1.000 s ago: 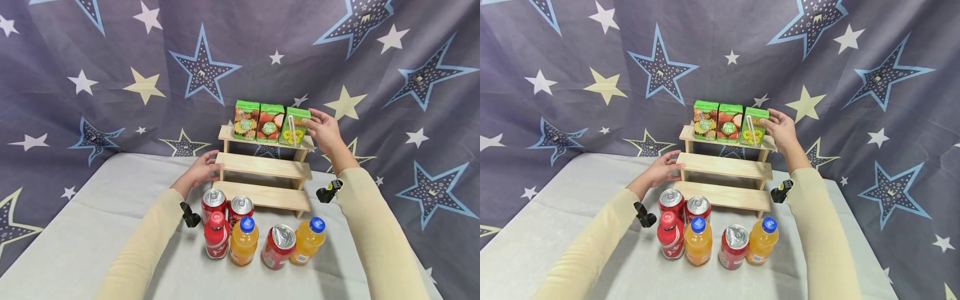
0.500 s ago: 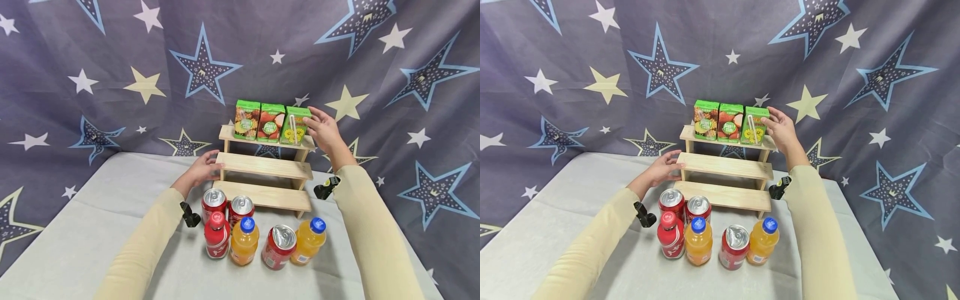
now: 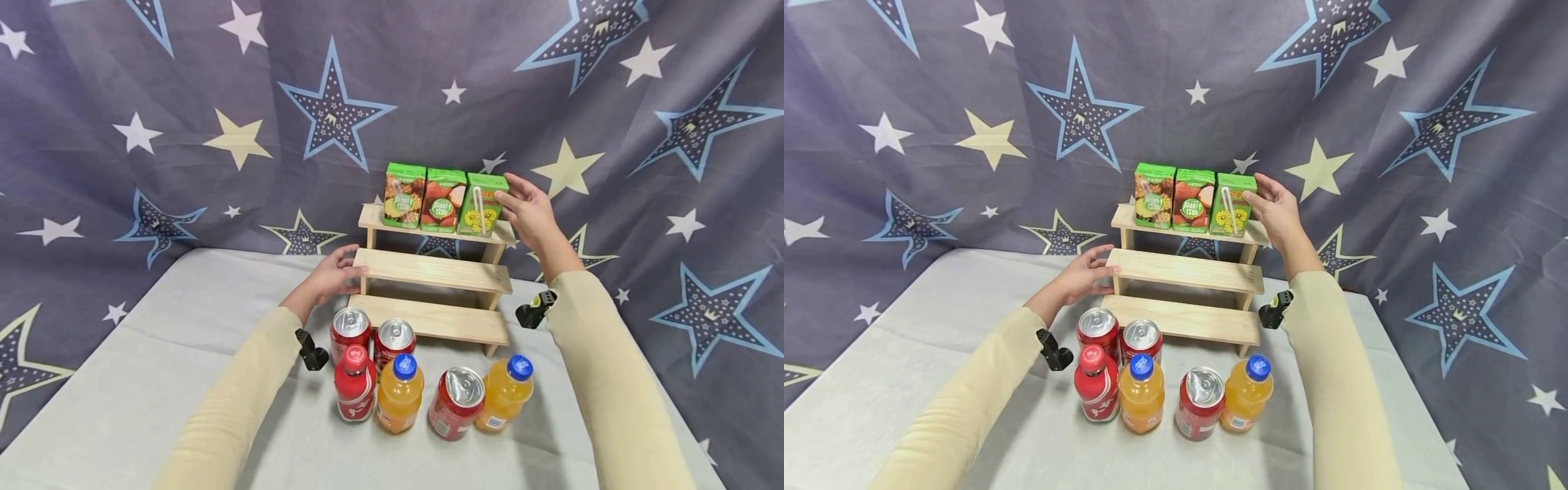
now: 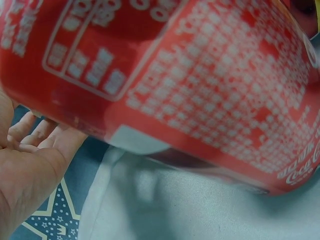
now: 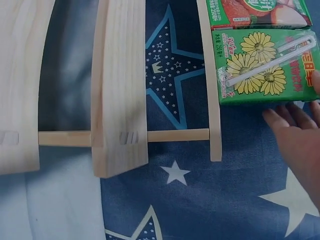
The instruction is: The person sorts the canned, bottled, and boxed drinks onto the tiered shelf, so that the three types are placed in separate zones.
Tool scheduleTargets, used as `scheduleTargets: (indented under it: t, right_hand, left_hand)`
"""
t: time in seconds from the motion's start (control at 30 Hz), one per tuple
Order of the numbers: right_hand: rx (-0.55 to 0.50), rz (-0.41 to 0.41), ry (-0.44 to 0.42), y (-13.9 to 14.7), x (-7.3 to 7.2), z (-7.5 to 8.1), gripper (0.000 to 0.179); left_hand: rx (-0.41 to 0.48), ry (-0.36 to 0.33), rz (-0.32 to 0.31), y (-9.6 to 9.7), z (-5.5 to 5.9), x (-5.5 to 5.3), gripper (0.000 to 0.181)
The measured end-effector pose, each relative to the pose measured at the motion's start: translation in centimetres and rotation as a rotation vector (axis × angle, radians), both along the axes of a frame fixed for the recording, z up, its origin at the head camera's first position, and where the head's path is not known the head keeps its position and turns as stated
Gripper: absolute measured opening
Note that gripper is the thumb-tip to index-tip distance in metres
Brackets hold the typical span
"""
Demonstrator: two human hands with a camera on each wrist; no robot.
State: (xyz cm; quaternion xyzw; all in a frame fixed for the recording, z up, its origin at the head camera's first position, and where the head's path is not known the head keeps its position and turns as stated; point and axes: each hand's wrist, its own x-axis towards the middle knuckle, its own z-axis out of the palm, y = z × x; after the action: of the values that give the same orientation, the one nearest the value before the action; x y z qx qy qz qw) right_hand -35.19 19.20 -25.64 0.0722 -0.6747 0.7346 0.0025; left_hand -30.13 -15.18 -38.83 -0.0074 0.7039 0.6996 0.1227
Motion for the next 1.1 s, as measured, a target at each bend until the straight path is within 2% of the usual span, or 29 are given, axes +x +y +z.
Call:
scheduleTargets:
  t: [0.4, 0.87, 1.1]
  right_hand:
    - [0.230, -0.119, 0.055, 1.2, 1.9, -0.5, 0.058]
    - [0.370, -0.019, 0.051, 2.9, 4.8, -0.7, 0.061]
    - [0.372, 0.090, 0.084, 3.5, 7.0, -1.3, 0.058]
  left_hand:
    - [0.008, -0.006, -0.001, 0.1, -0.1, 0.0, 0.069]
    - [-0.007, -0.007, 0.000, 0.0, 0.1, 0.2, 0.068]
    - [0.004, -0.009, 0.003, 0.0, 0.0, 0.1, 0.068]
